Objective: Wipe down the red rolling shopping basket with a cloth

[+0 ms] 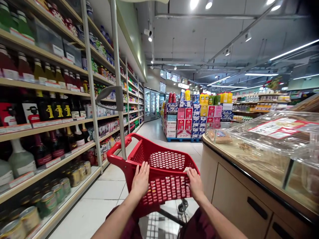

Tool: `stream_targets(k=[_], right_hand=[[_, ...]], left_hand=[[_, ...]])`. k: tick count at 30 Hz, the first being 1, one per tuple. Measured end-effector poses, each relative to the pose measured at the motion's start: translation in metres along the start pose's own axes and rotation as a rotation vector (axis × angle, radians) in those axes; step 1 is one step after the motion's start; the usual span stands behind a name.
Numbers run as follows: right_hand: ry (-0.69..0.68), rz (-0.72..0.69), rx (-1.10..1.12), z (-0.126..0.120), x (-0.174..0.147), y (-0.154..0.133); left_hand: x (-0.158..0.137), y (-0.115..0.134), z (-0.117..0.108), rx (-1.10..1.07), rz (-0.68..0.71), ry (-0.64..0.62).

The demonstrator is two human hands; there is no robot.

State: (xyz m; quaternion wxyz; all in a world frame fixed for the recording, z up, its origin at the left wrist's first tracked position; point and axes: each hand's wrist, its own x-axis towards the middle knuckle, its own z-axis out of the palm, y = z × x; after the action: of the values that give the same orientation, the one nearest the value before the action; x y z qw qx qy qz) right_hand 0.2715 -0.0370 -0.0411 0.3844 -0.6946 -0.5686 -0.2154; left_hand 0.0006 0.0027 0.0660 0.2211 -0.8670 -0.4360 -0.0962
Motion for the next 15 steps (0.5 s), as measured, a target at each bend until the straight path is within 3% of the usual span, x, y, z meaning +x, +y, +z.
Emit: stream_targets(k=[2,6,8,12,13,15], right_hand=[[-0.003,0.0,0.011,-0.001,-0.001,-0.006],[-0.078,-0.255,0.102,-0.002,-0.003,-0.02],[-0.089,-0.21,0.075,-0.006,-0.004,-0.006],[-0.032,0.085,-0.039,-0.011,-0.003,0.024],[-0.03,0.082,-0.037,-0.01,-0.002,0.024],[-0.065,-0.064,0.02,-0.007,-0.001,0.019]], left_hand=[[0.0,0.004,-0.002,-0.011,0.005,-0.021],[0.001,0.007,-0.001,0.001,0.0,-0.021],[0.001,0.008,0.001,0.011,-0.012,-0.015],[0.004,0.015,0.005,0.01,0.014,-0.015],[0.005,0.017,0.006,0.007,0.026,-0.019],[0.006,0.02,0.007,0.004,0.041,-0.017]])
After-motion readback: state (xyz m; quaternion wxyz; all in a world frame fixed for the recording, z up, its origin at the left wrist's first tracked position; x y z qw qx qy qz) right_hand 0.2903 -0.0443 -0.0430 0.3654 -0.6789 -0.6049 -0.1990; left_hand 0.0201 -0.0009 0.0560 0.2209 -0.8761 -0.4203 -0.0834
